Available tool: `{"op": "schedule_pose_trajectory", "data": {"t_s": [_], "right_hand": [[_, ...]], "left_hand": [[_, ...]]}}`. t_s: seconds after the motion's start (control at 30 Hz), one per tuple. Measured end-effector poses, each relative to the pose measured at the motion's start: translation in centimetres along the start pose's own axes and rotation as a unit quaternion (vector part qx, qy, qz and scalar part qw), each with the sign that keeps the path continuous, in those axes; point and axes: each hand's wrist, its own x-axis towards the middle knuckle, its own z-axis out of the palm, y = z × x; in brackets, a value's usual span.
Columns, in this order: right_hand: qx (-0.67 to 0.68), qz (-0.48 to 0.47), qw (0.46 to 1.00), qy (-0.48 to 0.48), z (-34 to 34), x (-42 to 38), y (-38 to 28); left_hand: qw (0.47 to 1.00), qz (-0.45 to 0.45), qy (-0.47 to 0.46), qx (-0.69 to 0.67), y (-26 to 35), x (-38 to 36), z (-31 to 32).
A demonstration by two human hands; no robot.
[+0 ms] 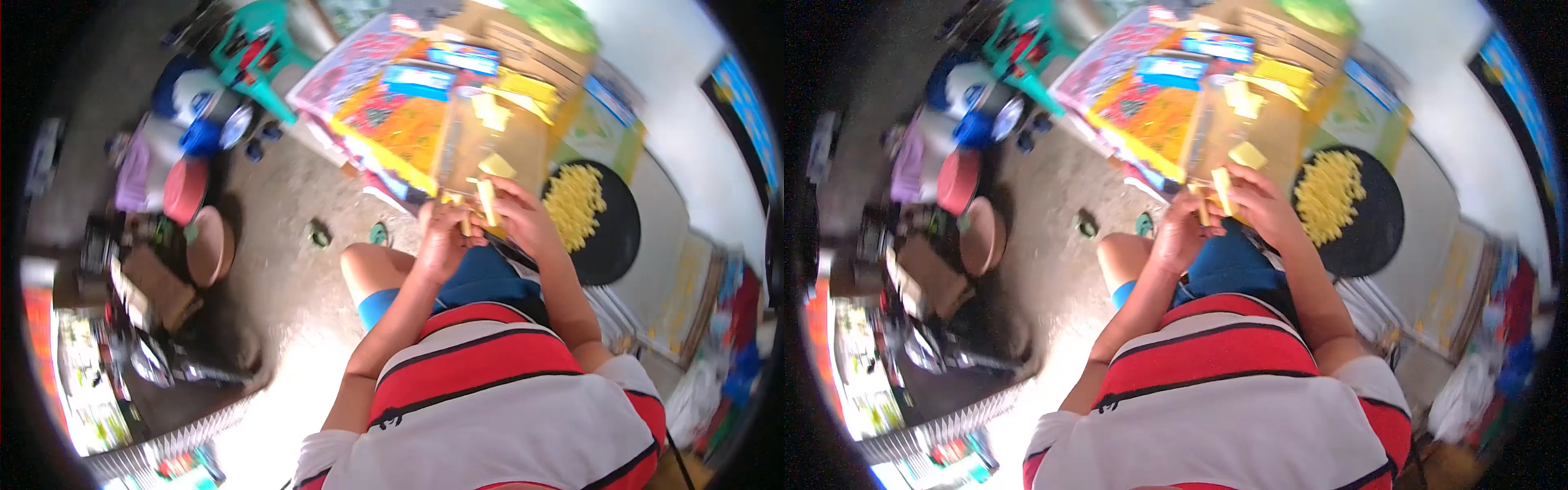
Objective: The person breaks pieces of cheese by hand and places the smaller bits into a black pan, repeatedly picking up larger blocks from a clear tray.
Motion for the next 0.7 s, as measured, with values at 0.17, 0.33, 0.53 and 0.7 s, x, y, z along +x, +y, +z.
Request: {"op": "schedule_pose_trajectory", "data": {"t_s": [0.17,0.33,0.53,0.7], "right_hand": [[-0.029,0.036,0.998,-0.033,2.8,0.3,0.4],[-0.064,0.016,0.995,-0.069,4.2,0.4,1.1],[-0.14,-0.036,0.987,-0.071,3.6,0.3,1.0],[-0.114,-0.069,0.991,-0.022,3.5,-0.5,0.8]], "left_hand": [[0.997,0.047,0.04,-0.043,1.3,-1.7,-0.6],[0.988,0.111,0.102,-0.038,0.7,-2.6,0.0],[0.988,0.127,0.092,-0.004,-0.5,-2.5,0.1],[0.986,0.137,0.09,-0.027,-2.1,-1.7,0.8]]}}
